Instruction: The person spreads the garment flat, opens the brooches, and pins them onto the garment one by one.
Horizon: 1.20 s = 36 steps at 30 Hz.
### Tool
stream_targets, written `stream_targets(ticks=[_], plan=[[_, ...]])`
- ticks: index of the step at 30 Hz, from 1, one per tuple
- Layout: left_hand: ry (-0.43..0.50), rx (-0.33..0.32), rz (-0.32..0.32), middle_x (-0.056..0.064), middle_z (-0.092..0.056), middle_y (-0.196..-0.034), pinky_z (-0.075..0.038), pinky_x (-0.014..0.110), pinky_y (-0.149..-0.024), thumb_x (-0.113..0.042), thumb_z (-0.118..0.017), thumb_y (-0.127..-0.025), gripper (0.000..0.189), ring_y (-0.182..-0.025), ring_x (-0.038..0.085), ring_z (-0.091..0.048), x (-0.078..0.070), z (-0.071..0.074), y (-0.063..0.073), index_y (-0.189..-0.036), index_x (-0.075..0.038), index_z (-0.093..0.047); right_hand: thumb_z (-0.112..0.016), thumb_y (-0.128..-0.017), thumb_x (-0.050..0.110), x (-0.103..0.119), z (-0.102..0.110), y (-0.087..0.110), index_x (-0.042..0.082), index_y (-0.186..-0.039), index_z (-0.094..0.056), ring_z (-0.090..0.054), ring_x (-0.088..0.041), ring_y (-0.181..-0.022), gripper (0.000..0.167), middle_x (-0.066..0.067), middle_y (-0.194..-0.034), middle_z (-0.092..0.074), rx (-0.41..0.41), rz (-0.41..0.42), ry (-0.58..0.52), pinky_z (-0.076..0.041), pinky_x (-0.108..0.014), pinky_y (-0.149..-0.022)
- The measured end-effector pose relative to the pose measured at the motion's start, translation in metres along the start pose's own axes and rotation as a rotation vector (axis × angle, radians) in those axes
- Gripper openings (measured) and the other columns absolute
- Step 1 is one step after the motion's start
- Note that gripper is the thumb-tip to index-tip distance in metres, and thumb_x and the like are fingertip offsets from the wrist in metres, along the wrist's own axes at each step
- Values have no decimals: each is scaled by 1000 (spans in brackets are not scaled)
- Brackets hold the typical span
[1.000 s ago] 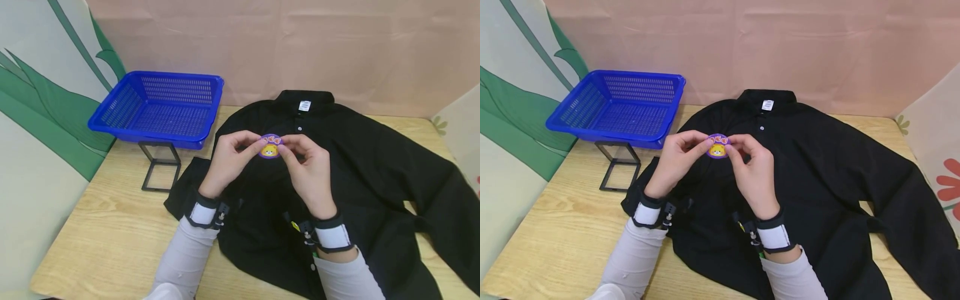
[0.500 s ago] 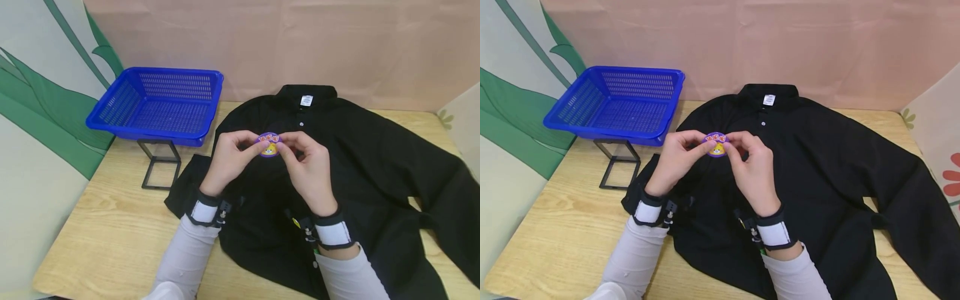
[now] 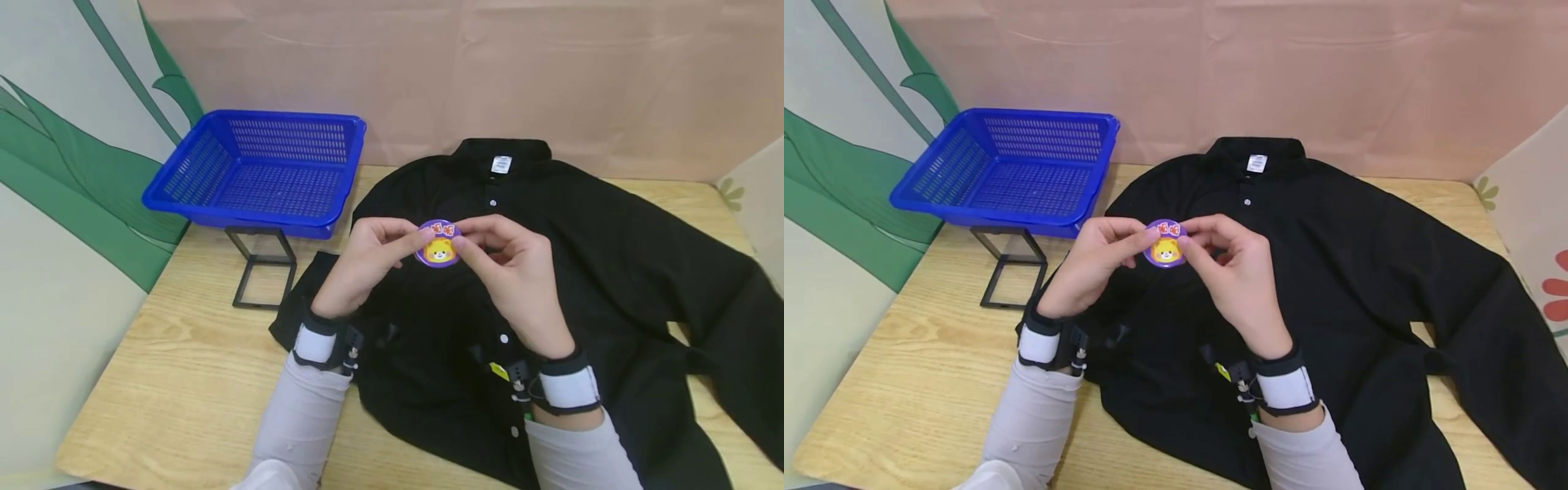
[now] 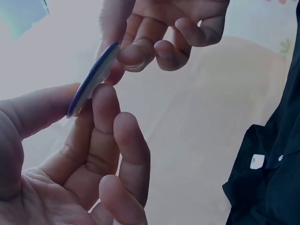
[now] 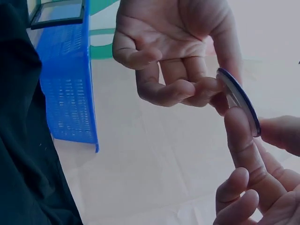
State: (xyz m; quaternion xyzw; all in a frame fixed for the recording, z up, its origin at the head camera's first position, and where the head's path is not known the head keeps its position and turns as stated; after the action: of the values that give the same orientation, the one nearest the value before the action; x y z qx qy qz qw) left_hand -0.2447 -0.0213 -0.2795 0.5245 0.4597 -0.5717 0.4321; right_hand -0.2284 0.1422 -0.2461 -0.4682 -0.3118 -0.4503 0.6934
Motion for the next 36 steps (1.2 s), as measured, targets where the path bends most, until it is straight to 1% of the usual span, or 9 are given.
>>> stream_targets(ticks=[4, 7, 11, 15, 20, 24, 28, 33, 36], plan=[[-25, 52, 16, -3, -65, -74, -39, 24, -56, -15, -65, -96, 22, -66, 17, -49, 0, -6, -1, -98, 5, -72, -74, -89, 11, -1, 4, 1, 2, -106, -72, -64, -11, -75, 20, 8, -84, -74, 41, -12, -13, -47, -19, -58], [-62, 84, 16, -1, -64, -73, -38, 24, -53, -15, -66, -95, 20, -63, 16, -48, 1, -8, -5, -97, 4, -72, -73, -90, 11, -5, 5, -1, 3, -106, -72, -64, -10, -76, 19, 5, -85, -75, 76, -14, 11, -47, -20, -58], [-95, 141, 39, -2, -67, -76, -42, 25, -58, -17, -65, -95, 20, -73, 14, -57, 6, -12, -16, -97, 2, -73, -72, -91, 14, -11, 9, -8, 3, -108, -71, -66, -9, -82, 20, -6, -92, -76, 119, -28, 47, -52, -18, -64], [-58, 198, 112, -2, -69, -79, -44, 28, -63, -19, -64, -97, 23, -80, 14, -62, 17, -19, -30, -102, 2, -72, -71, -92, 15, -17, 16, -17, 3, -108, -71, -63, -13, -89, 20, -10, -92, -77, 141, -47, 71, -50, -20, -69], [-22, 195, 186, -1, -69, -78, -42, 26, -61, -20, -63, -98, 26, -80, 14, -62, 25, -19, -47, -105, 3, -71, -70, -93, 17, -26, 17, -31, 3, -109, -71, -64, -14, -89, 21, -7, -88, -77, 152, -84, 66, -49, -22, -77], [-2, 190, 236, -2, -68, -76, -41, 25, -60, -21, -63, -98, 27, -78, 13, -62, 30, -19, -56, -108, 3, -70, -70, -93, 17, -35, 18, -38, 2, -108, -71, -67, -13, -81, 21, -4, -86, -77, 149, -118, 60, -50, -21, -79], [-2, 199, 266, -1, -68, -76, -40, 25, -61, -23, -64, -97, 28, -77, 13, -62, 32, -22, -64, -110, 1, -70, -69, -94, 20, -42, 21, -44, 2, -107, -71, -67, -12, -82, 22, -2, -84, -76, 146, -118, 70, -50, -21, -80], [-27, 219, 286, 3, -69, -80, -39, 24, -61, -25, -65, -97, 29, -77, 13, -64, 37, -29, -77, -112, -1, -71, -66, -96, 26, -52, 34, -52, 0, -106, -71, -64, -12, -85, 27, 4, -81, -74, 110, -100, 90, -46, -24, -80], [-31, 217, 309, 1, -70, -79, -40, 23, -61, -26, -65, -97, 30, -76, 12, -65, 43, -35, -84, -114, -2, -70, -65, -97, 26, -62, 47, -58, -1, -106, -70, -62, -12, -90, 29, 7, -77, -73, 68, -99, 96, -42, -27, -81]])
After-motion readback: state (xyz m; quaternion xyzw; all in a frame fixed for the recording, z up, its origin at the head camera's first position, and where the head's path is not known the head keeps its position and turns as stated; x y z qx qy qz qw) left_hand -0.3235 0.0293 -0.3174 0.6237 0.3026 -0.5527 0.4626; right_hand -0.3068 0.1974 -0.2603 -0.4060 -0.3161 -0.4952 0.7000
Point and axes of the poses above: each hand's wrist, its own y-axis away from the middle knuckle, its own z-axis out of the back of the hand, x = y × z, the point moved 9 cm from there along -y, towards the middle knuckle
